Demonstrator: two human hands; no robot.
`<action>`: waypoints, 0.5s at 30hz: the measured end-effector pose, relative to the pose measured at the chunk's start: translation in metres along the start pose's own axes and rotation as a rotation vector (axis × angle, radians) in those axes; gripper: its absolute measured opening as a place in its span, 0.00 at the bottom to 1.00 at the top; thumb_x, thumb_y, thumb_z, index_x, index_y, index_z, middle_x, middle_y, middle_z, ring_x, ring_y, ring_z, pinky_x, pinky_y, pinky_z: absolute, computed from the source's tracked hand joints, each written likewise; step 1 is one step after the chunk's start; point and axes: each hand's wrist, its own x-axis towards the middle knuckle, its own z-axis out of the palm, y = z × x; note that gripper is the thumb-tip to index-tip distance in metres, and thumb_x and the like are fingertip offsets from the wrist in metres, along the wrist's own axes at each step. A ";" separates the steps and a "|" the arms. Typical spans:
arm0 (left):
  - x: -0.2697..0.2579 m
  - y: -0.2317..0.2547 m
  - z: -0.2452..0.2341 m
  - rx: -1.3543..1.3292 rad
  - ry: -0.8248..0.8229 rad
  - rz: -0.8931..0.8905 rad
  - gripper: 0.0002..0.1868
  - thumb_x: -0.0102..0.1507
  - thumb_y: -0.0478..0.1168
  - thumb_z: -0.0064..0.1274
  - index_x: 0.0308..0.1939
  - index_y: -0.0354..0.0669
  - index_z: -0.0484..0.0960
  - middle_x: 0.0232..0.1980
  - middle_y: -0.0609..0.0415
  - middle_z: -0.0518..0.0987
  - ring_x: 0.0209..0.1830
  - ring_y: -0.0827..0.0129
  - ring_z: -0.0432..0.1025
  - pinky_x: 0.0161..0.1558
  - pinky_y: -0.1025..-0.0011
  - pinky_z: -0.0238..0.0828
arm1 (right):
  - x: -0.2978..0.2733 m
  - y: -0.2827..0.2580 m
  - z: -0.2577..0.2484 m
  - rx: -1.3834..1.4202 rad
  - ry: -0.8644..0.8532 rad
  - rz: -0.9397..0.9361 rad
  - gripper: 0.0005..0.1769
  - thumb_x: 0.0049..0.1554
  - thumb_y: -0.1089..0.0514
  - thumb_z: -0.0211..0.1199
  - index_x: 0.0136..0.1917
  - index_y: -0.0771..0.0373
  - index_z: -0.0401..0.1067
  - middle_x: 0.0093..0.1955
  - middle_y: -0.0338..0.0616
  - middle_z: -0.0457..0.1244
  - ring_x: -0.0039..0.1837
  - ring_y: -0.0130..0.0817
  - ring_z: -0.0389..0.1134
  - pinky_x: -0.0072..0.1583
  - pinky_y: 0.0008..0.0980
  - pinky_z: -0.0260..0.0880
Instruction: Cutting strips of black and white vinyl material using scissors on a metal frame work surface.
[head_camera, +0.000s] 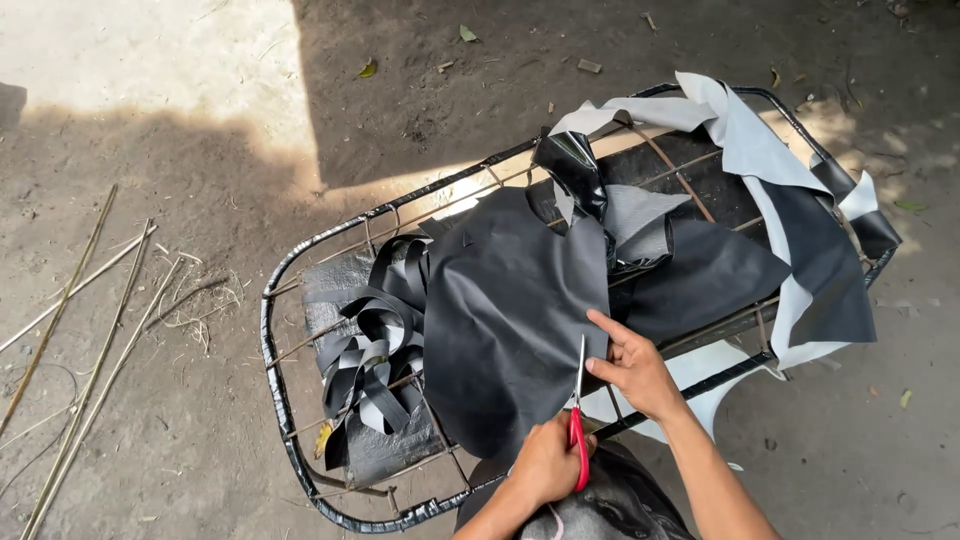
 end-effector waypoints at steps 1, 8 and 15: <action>-0.001 0.002 -0.002 -0.005 -0.007 -0.038 0.13 0.66 0.49 0.47 0.49 0.50 0.79 0.44 0.51 0.85 0.52 0.50 0.78 0.53 0.62 0.70 | -0.003 -0.004 0.001 -0.003 -0.045 0.037 0.50 0.53 0.72 0.68 0.84 0.51 0.58 0.44 0.44 0.71 0.43 0.24 0.65 0.52 0.23 0.70; 0.006 -0.011 0.005 0.115 -0.024 0.008 0.10 0.67 0.44 0.40 0.44 0.44 0.73 0.43 0.40 0.83 0.45 0.32 0.72 0.47 0.49 0.68 | -0.003 -0.002 0.001 -0.131 0.015 0.040 0.47 0.54 0.65 0.70 0.83 0.46 0.60 0.29 0.31 0.52 0.32 0.20 0.48 0.38 0.20 0.57; 0.012 -0.003 0.001 0.062 -0.035 -0.017 0.12 0.68 0.47 0.41 0.48 0.45 0.72 0.45 0.44 0.83 0.48 0.41 0.74 0.49 0.55 0.68 | -0.013 -0.026 0.002 -0.296 -0.056 0.062 0.53 0.55 0.64 0.68 0.87 0.40 0.49 0.31 0.32 0.41 0.32 0.25 0.42 0.37 0.24 0.52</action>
